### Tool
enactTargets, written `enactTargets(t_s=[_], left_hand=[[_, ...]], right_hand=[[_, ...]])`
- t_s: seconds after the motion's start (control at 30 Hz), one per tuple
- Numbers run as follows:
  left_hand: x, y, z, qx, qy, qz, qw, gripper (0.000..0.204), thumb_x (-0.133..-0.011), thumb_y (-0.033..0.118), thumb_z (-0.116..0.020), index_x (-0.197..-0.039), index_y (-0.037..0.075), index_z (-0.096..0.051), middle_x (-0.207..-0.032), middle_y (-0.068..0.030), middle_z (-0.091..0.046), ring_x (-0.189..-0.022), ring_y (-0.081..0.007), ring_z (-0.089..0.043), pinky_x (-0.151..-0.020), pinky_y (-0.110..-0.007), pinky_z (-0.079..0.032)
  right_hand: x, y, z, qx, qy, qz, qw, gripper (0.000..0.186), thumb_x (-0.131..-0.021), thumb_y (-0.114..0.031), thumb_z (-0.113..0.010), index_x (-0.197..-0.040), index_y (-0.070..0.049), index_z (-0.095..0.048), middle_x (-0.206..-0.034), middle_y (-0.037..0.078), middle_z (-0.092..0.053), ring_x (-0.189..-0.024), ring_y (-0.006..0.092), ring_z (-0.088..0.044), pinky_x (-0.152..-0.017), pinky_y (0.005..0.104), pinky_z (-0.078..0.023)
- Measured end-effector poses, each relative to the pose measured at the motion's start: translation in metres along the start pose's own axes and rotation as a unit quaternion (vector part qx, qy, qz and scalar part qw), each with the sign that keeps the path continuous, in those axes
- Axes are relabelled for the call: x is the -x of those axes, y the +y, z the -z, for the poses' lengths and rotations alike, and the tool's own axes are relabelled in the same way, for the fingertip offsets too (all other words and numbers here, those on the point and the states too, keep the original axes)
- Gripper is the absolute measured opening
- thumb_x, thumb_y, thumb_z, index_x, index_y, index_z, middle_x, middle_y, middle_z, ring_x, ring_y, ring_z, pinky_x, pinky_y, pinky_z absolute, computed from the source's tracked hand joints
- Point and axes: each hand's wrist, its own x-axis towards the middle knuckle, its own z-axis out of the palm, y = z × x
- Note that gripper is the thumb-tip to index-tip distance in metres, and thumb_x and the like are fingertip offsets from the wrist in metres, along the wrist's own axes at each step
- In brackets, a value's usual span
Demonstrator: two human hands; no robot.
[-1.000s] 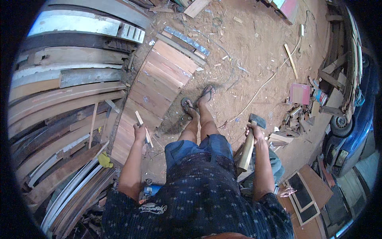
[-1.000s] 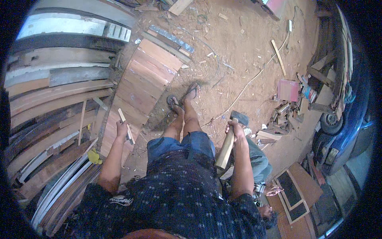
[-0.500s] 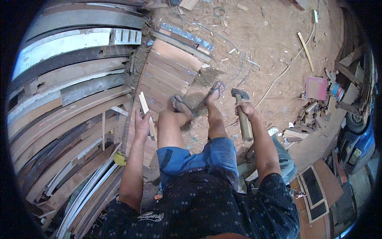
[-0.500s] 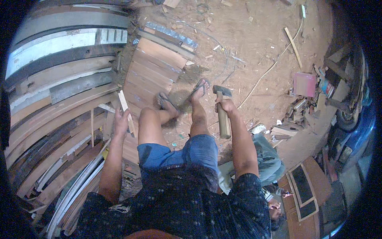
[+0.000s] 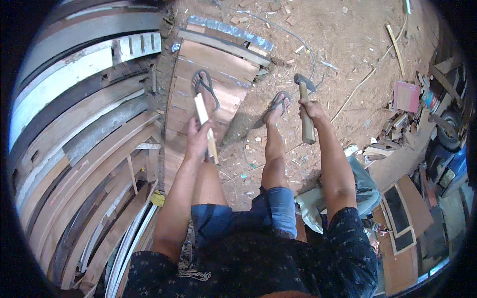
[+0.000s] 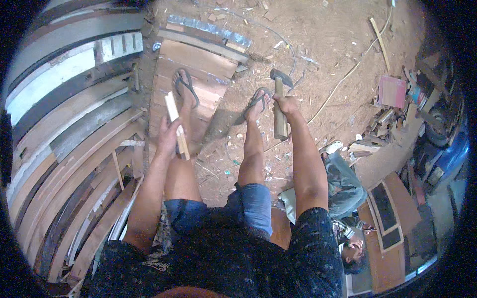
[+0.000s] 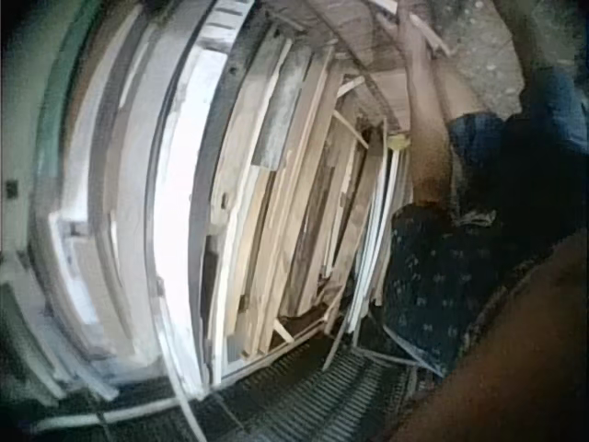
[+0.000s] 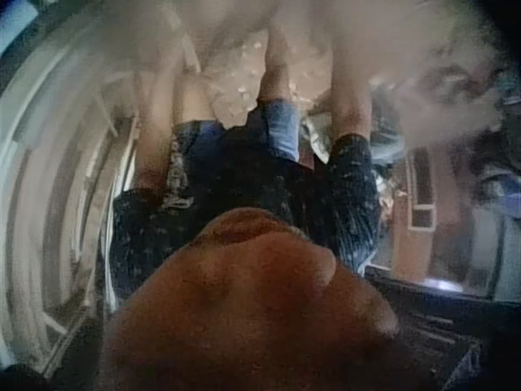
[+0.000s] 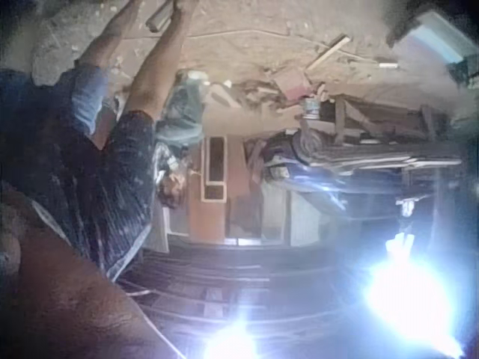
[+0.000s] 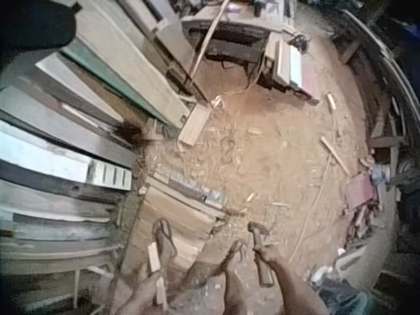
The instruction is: The person uses a circular saw to cut a long wooden plank on a makeshift workbench. They then use a hammer to break apart a wooden pallet and separate the planks.
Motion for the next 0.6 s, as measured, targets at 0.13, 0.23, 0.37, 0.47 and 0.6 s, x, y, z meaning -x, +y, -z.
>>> enactTargets(t_s=[0.13,0.23,0.37,0.47,0.6], left_hand=[[-0.072,-0.018,-0.02,-0.026,-0.044,0.038,0.998,0.036,-0.092,0.015,-0.067,-0.117,0.003,-0.045,-0.096,-0.0102,-0.065,-0.065,-0.0135,-0.061,-0.057,-0.028,-0.052],[-0.116,-0.068,-0.023,-0.013,-0.04,0.02,0.999,0.037,-0.09,0.017,-0.068,-0.116,0.003,-0.045,-0.096,-0.0107,-0.065,-0.065,-0.0153,-0.061,-0.057,-0.03,-0.052],[-0.155,-0.073,-0.032,-0.094,-0.032,0.064,0.993,0.042,-0.088,0.025,-0.068,-0.116,0.003,-0.046,-0.087,-0.0146,-0.067,-0.065,-0.0255,-0.067,-0.062,-0.039,-0.054],[-0.165,-0.053,-0.04,-0.243,-0.098,0.011,0.965,0.045,-0.087,0.029,-0.065,-0.119,0.005,-0.045,-0.097,-0.0257,-0.068,-0.091,-0.0412,-0.068,-0.075,-0.05,-0.053],[-0.155,-0.044,-0.046,-0.227,-0.131,-0.052,0.964,0.042,-0.086,0.022,-0.061,-0.119,0.002,-0.045,-0.089,-0.0247,-0.067,-0.082,-0.0439,-0.068,-0.075,-0.054,-0.053]], right_hand=[[-0.001,-0.016,-0.036,0.023,0.039,0.016,0.999,0.036,-0.083,-0.024,-0.071,-0.097,0.006,-0.058,-0.07,0.013,-0.062,-0.057,0.021,-0.062,-0.048,0.0351,-0.05],[0.015,-0.026,-0.087,0.009,0.082,0.024,0.996,0.041,-0.083,-0.016,-0.07,-0.111,0.007,-0.051,-0.073,0.012,-0.06,-0.056,0.0196,-0.061,-0.047,0.0336,-0.049],[-0.002,-0.064,-0.129,0.107,0.061,0.035,0.992,0.053,-0.083,-0.009,-0.067,-0.126,0.005,-0.041,-0.073,0.009,-0.057,-0.054,0.0178,-0.059,-0.046,0.0334,-0.05],[-0.024,-0.109,-0.158,0.22,0.013,0.093,0.971,0.056,-0.083,-0.012,-0.067,-0.129,0.007,-0.041,-0.075,0.01,-0.06,-0.053,0.0169,-0.06,-0.046,0.0327,-0.05],[-0.052,-0.199,-0.232,0.387,-0.046,0.217,0.895,0.055,-0.087,-0.021,-0.07,-0.129,0.006,-0.047,-0.073,0.014,-0.064,-0.056,0.0195,-0.064,-0.048,0.0364,-0.05]])
